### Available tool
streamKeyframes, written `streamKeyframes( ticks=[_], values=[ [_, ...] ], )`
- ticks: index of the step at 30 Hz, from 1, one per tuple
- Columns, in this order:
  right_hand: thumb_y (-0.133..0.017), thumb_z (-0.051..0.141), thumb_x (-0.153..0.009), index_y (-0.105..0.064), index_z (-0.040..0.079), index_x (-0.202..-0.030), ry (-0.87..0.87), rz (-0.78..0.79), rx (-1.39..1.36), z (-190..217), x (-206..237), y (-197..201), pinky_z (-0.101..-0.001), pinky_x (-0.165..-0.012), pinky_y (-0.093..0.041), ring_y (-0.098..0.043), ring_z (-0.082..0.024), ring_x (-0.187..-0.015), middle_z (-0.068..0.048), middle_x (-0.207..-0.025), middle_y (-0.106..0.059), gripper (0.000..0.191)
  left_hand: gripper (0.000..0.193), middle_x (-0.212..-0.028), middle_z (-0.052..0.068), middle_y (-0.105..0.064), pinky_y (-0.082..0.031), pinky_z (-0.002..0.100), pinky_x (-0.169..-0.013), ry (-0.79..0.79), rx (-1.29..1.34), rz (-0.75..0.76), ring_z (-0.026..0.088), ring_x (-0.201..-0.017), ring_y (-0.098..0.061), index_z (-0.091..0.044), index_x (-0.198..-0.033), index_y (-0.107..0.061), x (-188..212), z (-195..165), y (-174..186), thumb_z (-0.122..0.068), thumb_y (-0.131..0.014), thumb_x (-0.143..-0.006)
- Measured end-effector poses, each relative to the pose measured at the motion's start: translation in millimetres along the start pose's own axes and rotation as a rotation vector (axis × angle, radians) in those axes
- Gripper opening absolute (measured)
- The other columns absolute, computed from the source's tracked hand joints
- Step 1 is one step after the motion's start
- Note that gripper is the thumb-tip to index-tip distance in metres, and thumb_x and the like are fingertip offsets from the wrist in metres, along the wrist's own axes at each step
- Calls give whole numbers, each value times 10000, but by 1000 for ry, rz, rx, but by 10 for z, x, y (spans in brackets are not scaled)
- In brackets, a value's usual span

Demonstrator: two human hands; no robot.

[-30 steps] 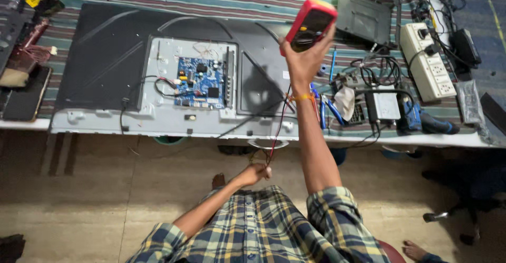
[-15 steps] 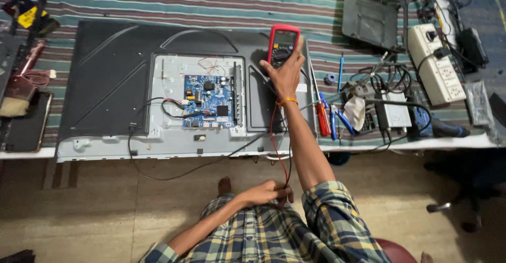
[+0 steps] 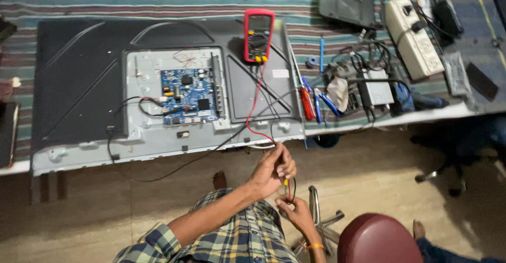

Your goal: The person picks up a multimeter, unwinds its leads, and probes components on a television mainboard to test it. They then open a workbench drawer, retrieve a soldering iron and a small bottle, and handle cables and parts on the bench while other people sit nearby.

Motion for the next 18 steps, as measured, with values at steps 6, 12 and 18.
streamKeyframes(
  ticks=[6, 12, 18],
  values=[
    [-647, 59, -881, -735, 35, -964, -129, -544, 323, -580, 503, 383, -415, -861, -542, -697, -322, -943, -135, -979, -740, 123, 377, -611, -18, -321, -351, 297, -589, 23, -90, -15, 123, -571, -341, -102, -800, -467, 200, 69, 91, -359, -548, -1065],
    [-692, 226, -873, -677, 71, -946, -403, -818, 666, -848, 1014, 798, -535, -794, -449, -632, -364, -985, -129, -972, -677, 172, 419, -601, -20, -310, -303, 305, -607, 22, -48, -120, 119, -579, -302, -95, -794, -491, 393, -71, 298, -364, -508, -1113],
    [-515, 265, -1048, -615, 71, -1138, -359, -1390, -5, -1047, 1188, 1338, -433, -801, -588, -685, -278, -942, -112, -1074, -665, 235, 423, -683, 52, -510, -438, 361, -731, 40, -257, -179, 176, -684, -494, -23, -916, -581, 496, 178, 968, -350, -457, -1154]
  ],
)
Point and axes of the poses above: each hand's wrist, its own x-axis away from the middle knuckle, its own y-axis out of the back of the hand, z = x × y, the point moved 6 cm from there along -x, towards the middle knuckle
